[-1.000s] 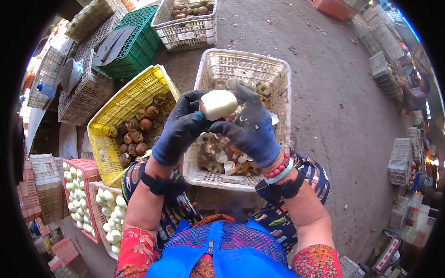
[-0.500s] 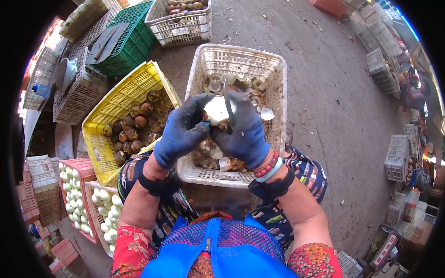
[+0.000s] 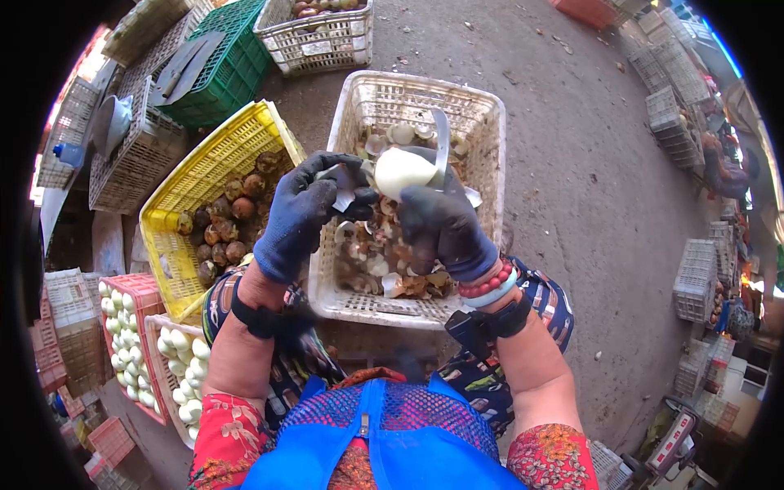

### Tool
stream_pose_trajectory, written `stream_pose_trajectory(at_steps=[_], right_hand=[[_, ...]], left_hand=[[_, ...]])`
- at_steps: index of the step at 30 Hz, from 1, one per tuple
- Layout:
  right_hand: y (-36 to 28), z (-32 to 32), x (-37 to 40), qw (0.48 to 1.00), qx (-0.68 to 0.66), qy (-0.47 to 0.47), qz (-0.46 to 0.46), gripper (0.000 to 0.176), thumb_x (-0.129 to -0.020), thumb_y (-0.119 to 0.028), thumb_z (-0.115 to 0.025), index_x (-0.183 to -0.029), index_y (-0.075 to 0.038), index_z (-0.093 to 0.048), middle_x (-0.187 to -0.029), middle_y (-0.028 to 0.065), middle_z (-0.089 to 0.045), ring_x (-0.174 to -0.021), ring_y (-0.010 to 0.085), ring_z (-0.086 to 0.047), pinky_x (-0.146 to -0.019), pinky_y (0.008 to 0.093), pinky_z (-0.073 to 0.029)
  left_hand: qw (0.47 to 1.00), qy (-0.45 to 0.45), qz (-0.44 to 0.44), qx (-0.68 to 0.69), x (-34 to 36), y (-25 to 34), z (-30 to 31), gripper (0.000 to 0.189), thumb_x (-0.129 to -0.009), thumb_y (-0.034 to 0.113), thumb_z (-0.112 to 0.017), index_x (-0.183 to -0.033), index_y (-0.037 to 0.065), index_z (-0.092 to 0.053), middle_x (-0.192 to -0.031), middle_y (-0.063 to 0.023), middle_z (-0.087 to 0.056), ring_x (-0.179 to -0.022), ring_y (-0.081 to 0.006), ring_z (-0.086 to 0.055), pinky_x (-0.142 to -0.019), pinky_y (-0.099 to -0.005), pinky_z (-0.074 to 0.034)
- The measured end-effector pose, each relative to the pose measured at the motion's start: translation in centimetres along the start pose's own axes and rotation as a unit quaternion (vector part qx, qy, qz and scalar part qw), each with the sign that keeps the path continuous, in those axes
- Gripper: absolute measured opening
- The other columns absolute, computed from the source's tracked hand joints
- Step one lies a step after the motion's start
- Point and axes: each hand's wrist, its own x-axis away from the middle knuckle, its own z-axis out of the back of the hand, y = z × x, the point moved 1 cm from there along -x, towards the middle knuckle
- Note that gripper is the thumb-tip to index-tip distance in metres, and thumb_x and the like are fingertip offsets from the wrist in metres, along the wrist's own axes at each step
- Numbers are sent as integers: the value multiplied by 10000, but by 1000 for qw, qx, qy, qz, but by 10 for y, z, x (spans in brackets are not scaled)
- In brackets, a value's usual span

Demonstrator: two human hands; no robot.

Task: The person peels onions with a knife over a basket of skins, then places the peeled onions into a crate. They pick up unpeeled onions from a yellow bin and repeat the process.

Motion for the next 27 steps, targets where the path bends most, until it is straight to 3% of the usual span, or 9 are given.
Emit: stream_pose_trajectory(at_steps=[2,4,8,11,18,20,23,25,27], right_hand=[[9,23,-4,991,-123,-51,-30,438,-869,-264,-644,-1181,24,-536,-820,49,-600,-663,136,-544,-593,253,-447],[14,35,-5,990,-126,-42,-52,522,-864,-281,-659,-1255,34,-517,-821,31,-591,-617,110,-490,-570,251,-408],[15,26,-4,991,-110,4,-70,501,-877,-270,-652,-1248,37,-515,-834,51,-603,-688,135,-559,-634,267,-471],[26,37,-10,984,-149,-41,-93,524,-880,-235,-663,-1293,36,-489,-976,94,-631,-815,174,-614,-760,298,-511],[26,0,-11,969,202,119,82,586,-806,-130,-792,-1260,18,-453,-1098,123,-613,-979,168,-617,-831,298,-530],[33,8,-8,832,485,96,252,556,-827,-104,-762,-1275,11,-453,-1140,120,-591,-987,173,-616,-831,306,-533],[29,2,-7,899,382,111,181,509,-867,-66,-710,-1312,-9,-470,-1180,86,-564,-970,150,-606,-822,283,-528],[27,-5,-6,946,260,86,175,505,-872,-59,-703,-1316,-5,-468,-1134,75,-576,-924,123,-601,-800,262,-523],[17,-7,-3,939,295,70,160,482,-867,-49,-704,-1295,-7,-486,-1108,68,-586,-891,97,-588,-763,238,-507]], left_hand=[[977,24,-67,-200,-7,-12,13,298,-898,116,-556,-1158,-20,-609,-1043,-110,-652,-899,-156,-658,-805,-286,-534],[874,33,-200,-441,-6,-10,13,318,-888,119,-551,-1170,-18,-603,-1073,-126,-641,-900,-133,-639,-818,-271,-518],[986,-61,13,-154,1,6,0,325,-894,174,-615,-1159,-15,-603,-997,-66,-646,-839,-74,-599,-767,-247,-502],[978,29,-93,-182,5,0,-6,296,-901,134,-597,-1155,-18,-601,-974,-51,-650,-831,-72,-595,-760,-236,-497],[969,16,-162,-185,6,-25,-20,277,-885,82,-658,-1127,-27,-580,-994,-85,-649,-893,-118,-619,-787,-268,-516],[985,19,-104,-135,6,-26,-25,301,-888,81,-658,-1152,-29,-565,-1011,-85,-641,-902,-122,-619,-805,-272,-516],[982,5,-78,-172,3,-31,-14,377,-951,119,-578,-1287,-39,-513,-1136,-94,-628,-999,-124,-601,-886,-280,-498],[994,9,-71,-84,2,-31,-10,304,-951,114,-575,-1214,-35,-544,-1113,-108,-631,-976,-131,-612,-860,-282,-513],[999,10,-44,10,3,-25,-13,304,-966,117,-541,-1232,-29,-522,-1133,-121,-625,-1019,-156,-613,-874,-294,-528]])
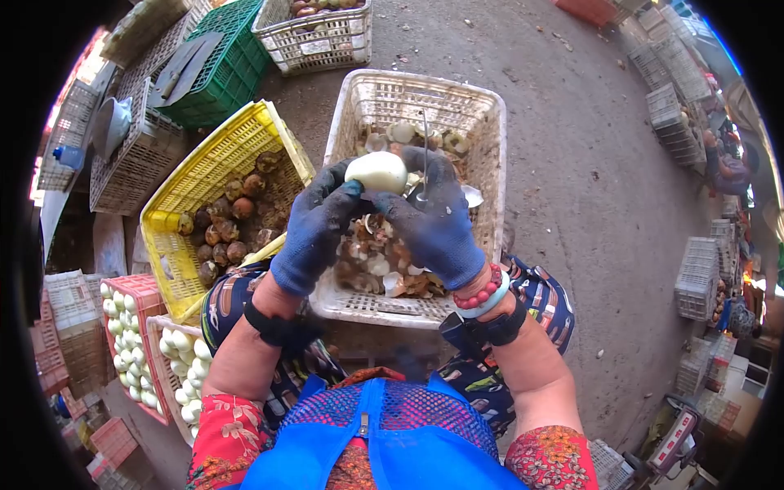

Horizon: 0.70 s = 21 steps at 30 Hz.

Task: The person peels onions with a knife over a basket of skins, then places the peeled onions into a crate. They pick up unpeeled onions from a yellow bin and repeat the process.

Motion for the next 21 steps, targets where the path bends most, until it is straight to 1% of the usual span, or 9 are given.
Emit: stream_pose_trajectory(at_steps=[3,5,7,10,13,15,16,18,21], right_hand=[[-13,6,2,999,-17,-5,-50,380,-857,-54,-703,-1194,-9,-532,-1071,88,-596,-884,126,-593,-747,259,-502],[-13,7,3,1000,21,-2,-18,320,-851,-49,-697,-1137,-14,-559,-1049,102,-599,-873,149,-600,-735,277,-500],[-10,6,3,987,132,-4,90,291,-846,-28,-687,-1114,-22,-573,-1029,108,-598,-842,153,-602,-708,280,-493],[-13,6,1,960,198,-1,201,277,-831,-21,-695,-1086,-28,-589,-991,109,-596,-794,178,-608,-686,292,-491],[-10,4,-1,972,125,-59,190,223,-875,-26,-665,-1087,-7,-600,-998,103,-625,-835,161,-625,-704,284,-508],[-31,6,6,998,-43,-35,13,192,-909,-32,-634,-1095,8,-606,-991,99,-645,-857,150,-635,-727,278,-520],[-39,6,8,989,-127,-23,-76,180,-926,-35,-619,-1099,15,-609,-987,97,-655,-868,145,-640,-739,274,-525],[-36,13,5,997,-53,-9,-51,175,-952,-43,-586,-1111,26,-607,-970,89,-667,-879,129,-642,-759,272,-532],[-20,18,4,990,96,-14,100,209,-931,-36,-586,-1132,21,-599,-900,142,-669,-797,228,-677,-728,324,-540]], left_hand=[[998,8,33,61,2,8,3,373,-956,124,-562,-1289,-18,-471,-1164,-120,-611,-1062,-175,-604,-907,-310,-527],[995,-28,20,91,-1,1,5,410,-947,119,-573,-1313,-12,-444,-1177,-119,-600,-1054,-179,-607,-902,-313,-530],[996,-43,13,79,-2,0,3,424,-939,116,-576,-1319,-10,-435,-1187,-120,-589,-1044,-186,-610,-894,-320,-537],[999,-35,20,33,0,0,-4,423,-928,119,-575,-1308,-11,-444,-1184,-124,-580,-1029,-200,-613,-886,-340,-546],[996,-49,42,60,0,0,-2,500,-899,196,-611,-1320,-9,-437,-1185,-133,-582,-1045,-227,-615,-911,-379,-538],[991,-91,53,81,-2,0,5,627,-869,321,-668,-1347,0,-421,-1217,-149,-581,-1094,-260,-615,-950,-434,-523],[990,-100,45,88,-2,1,6,637,-856,317,-680,-1346,1,-422,-1210,-151,-584,-1092,-269,-616,-950,-441,-523],[988,-116,30,102,-2,3,6,659,-831,311,-702,-1343,2,-425,-1197,-156,-590,-1088,-285,-619,-950,-455,-523],[990,-98,22,95,-3,5,7,657,-825,291,-704,-1342,0,-422,-1211,-167,-580,-1121,-303,-603,-977,-466,-505]])
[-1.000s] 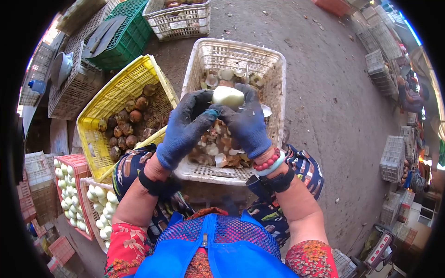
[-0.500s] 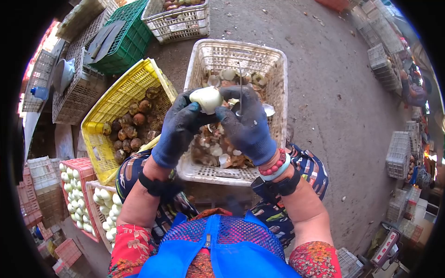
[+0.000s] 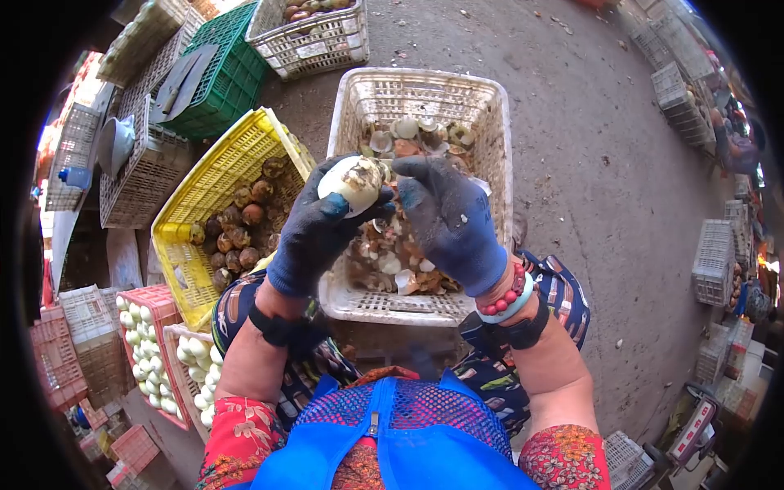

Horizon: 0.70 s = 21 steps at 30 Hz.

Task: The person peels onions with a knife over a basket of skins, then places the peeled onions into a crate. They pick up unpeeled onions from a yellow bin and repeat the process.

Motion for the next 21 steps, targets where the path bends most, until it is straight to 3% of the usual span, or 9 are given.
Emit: stream_pose_trajectory(at_steps=[3,5,6,8,10,12,18,21], right_hand=[[-2,-3,6,986,136,-29,88,292,-879,-29,-608,-1168,3,-583,-886,192,-658,-765,333,-670,-685,381,-535],[-12,-6,8,975,196,-56,84,363,-839,-33,-623,-1197,-10,-569,-880,215,-646,-754,386,-649,-646,420,-522],[-9,-7,9,970,214,-53,99,384,-832,-36,-624,-1210,-15,-561,-874,208,-648,-746,382,-649,-628,428,-516],[-1,-10,11,959,249,-47,129,425,-818,-43,-625,-1234,-23,-545,-861,195,-652,-728,374,-649,-591,444,-502],[0,-9,12,962,237,-56,123,442,-805,-42,-626,-1239,-21,-541,-842,196,-647,-703,378,-639,-573,450,-492],[0,-8,13,964,230,-70,111,463,-791,-36,-626,-1245,-18,-536,-829,197,-643,-688,383,-633,-563,455,-486],[11,-6,15,973,194,-95,83,548,-755,-25,-633,-1287,-14,-502,-806,198,-640,-689,390,-634,-564,465,-486],[13,-7,14,968,210,-100,89,581,-756,-32,-638,-1315,-17,-479,-804,193,-643,-695,385,-638,-574,464,-491]], left_hand=[[994,50,-16,92,2,4,-12,580,-841,250,-669,-1304,-13,-440,-1142,-145,-589,-1029,-254,-624,-965,-390,-509],[994,58,-17,92,1,3,-10,577,-838,241,-682,-1300,-8,-442,-1129,-129,-594,-1033,-228,-617,-967,-361,-501],[994,62,-17,93,1,3,-9,576,-837,236,-689,-1298,-5,-443,-1123,-122,-596,-1034,-215,-613,-968,-346,-497],[989,90,-25,-113,1,2,-4,612,-809,222,-742,-1302,11,-448,-1167,-133,-577,-1089,-216,-590,-970,-332,-493],[974,112,-26,-193,0,-2,-1,619,-801,199,-761,-1302,10,-449,-1166,-120,-576,-1084,-196,-583,-951,-314,-494],[980,134,-20,-149,-2,-6,0,594,-814,168,-744,-1296,-5,-444,-1118,-85,-593,-1021,-155,-594,-911,-293,-500],[952,105,-91,-271,4,7,-12,635,-774,139,-801,-1280,6,-441,-1136,-85,-588,-1039,-140,-586,-892,-280,-509],[956,103,-97,-258,5,6,-14,635,-771,131,-809,-1275,16,-440,-1139,-82,-586,-1034,-136,-589,-894,-283,-510]])
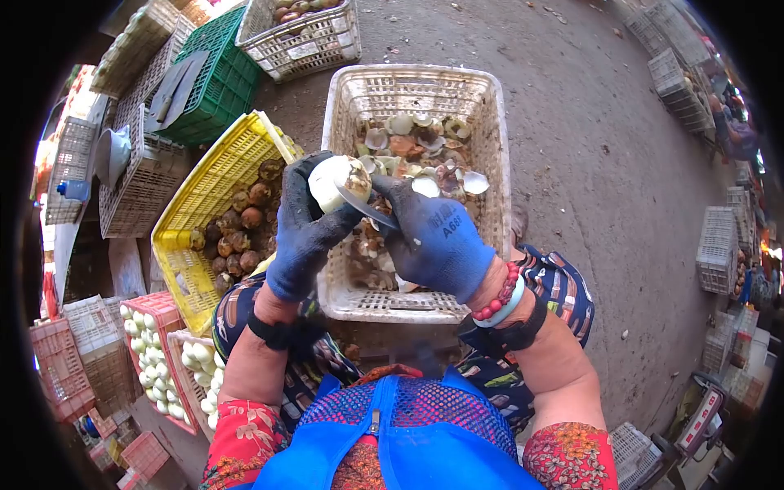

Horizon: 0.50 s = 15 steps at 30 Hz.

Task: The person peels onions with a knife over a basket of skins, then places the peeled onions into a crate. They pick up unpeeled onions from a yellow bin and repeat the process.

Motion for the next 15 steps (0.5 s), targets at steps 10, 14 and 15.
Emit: stream_pose_trajectory(at_steps=[10,14,15], right_hand=[[-5,-11,-5,989,132,23,-60,581,-804,-88,-621,-1350,-6,-441,-859,190,-663,-742,352,-662,-620,446,-508],[15,-20,-5,985,33,15,-167,446,-881,-110,-573,-1300,16,-489,-966,218,-665,-836,367,-666,-697,419,-524],[22,-21,-4,988,-18,17,-155,407,-896,-118,-566,-1275,18,-509,-988,228,-659,-859,369,-661,-717,410,-523]], left_hand=[[999,-11,31,8,3,-5,4,581,-786,110,-770,-1261,7,-452,-1121,-86,-594,-995,-138,-609,-868,-290,-520],[999,-22,24,1,8,-4,0,580,-781,82,-741,-1273,-4,-446,-1119,-104,-605,-977,-143,-617,-839,-298,-529],[999,-27,32,29,9,-3,-1,581,-778,74,-734,-1274,-9,-444,-1121,-112,-607,-971,-146,-620,-830,-300,-532]])
